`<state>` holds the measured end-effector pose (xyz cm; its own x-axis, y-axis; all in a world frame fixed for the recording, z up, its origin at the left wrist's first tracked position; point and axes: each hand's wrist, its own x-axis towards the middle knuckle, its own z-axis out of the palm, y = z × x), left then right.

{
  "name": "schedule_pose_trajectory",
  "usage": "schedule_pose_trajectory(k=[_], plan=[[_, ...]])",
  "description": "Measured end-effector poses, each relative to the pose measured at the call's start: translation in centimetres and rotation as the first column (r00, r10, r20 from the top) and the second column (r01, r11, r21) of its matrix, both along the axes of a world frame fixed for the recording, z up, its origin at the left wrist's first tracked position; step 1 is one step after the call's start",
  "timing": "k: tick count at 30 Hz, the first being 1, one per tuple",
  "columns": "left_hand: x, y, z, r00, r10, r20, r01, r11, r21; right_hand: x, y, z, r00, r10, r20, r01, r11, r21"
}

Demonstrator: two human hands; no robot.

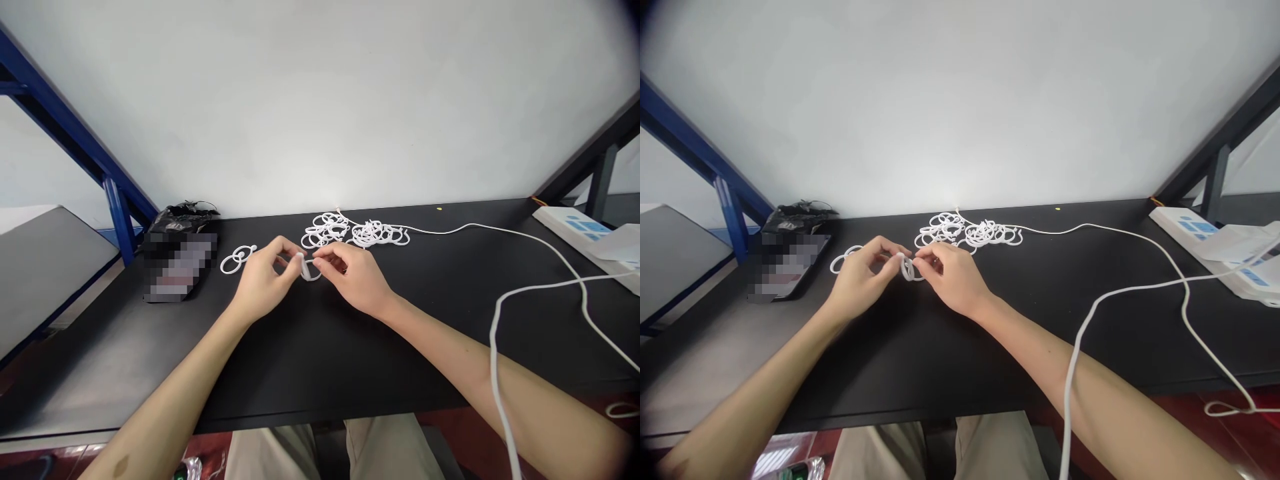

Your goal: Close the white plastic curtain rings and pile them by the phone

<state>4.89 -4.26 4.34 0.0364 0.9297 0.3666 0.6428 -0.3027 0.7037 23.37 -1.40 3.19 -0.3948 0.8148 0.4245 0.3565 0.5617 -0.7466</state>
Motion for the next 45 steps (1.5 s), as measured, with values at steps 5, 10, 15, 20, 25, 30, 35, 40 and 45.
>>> schedule_pose_trajectory(k=[5,10,15,20,25,30,35,40,45], plan=[[-2.5,1.0,0.4,0.939,0.324,-0.116,-0.324,0.946,0.019,0.6,0.4,-0.2,0.949,-0.081,0.303,0.029,0.985,0.173],[-5.6,2.0,-0.6,0.791,0.489,-0.367,-0.481,0.869,0.121,0.8,0.6,-0.5,0.878,-0.046,0.476,-0.056,0.979,0.198],[-6.1,2.2,-1.5,0.765,0.471,-0.439,-0.446,0.880,0.166,0.5,0.6,-0.7,0.881,-0.021,0.474,-0.082,0.977,0.196],[-3.4,1.4,-0.7,0.969,0.155,-0.191,-0.151,0.988,0.034,0.5,0.4,-0.4,0.955,0.038,0.295,-0.090,0.982,0.165],[-1.7,0.9,-0.4,0.952,-0.003,0.307,0.082,0.966,-0.247,0.2,0.1,-0.3,0.984,0.081,0.161,-0.104,0.984,0.141],[-1.7,1.0,-0.7,0.862,-0.032,0.506,0.181,0.952,-0.248,0.0,0.0,-0.3,0.986,0.120,0.114,-0.126,0.991,0.045],[-0.8,0.6,-0.6,0.871,-0.105,0.481,0.270,0.919,-0.288,0.0,-0.2,-0.1,0.994,0.113,0.010,-0.112,0.990,-0.081],[-0.4,0.5,-0.9,0.887,-0.094,0.452,0.238,0.932,-0.274,0.1,-0.2,0.0,0.992,0.108,0.059,-0.107,0.994,-0.025],[-0.5,0.6,-0.8,0.910,-0.078,0.408,0.204,0.940,-0.275,0.1,-0.1,-0.1,0.994,0.093,0.058,-0.091,0.996,-0.024]])
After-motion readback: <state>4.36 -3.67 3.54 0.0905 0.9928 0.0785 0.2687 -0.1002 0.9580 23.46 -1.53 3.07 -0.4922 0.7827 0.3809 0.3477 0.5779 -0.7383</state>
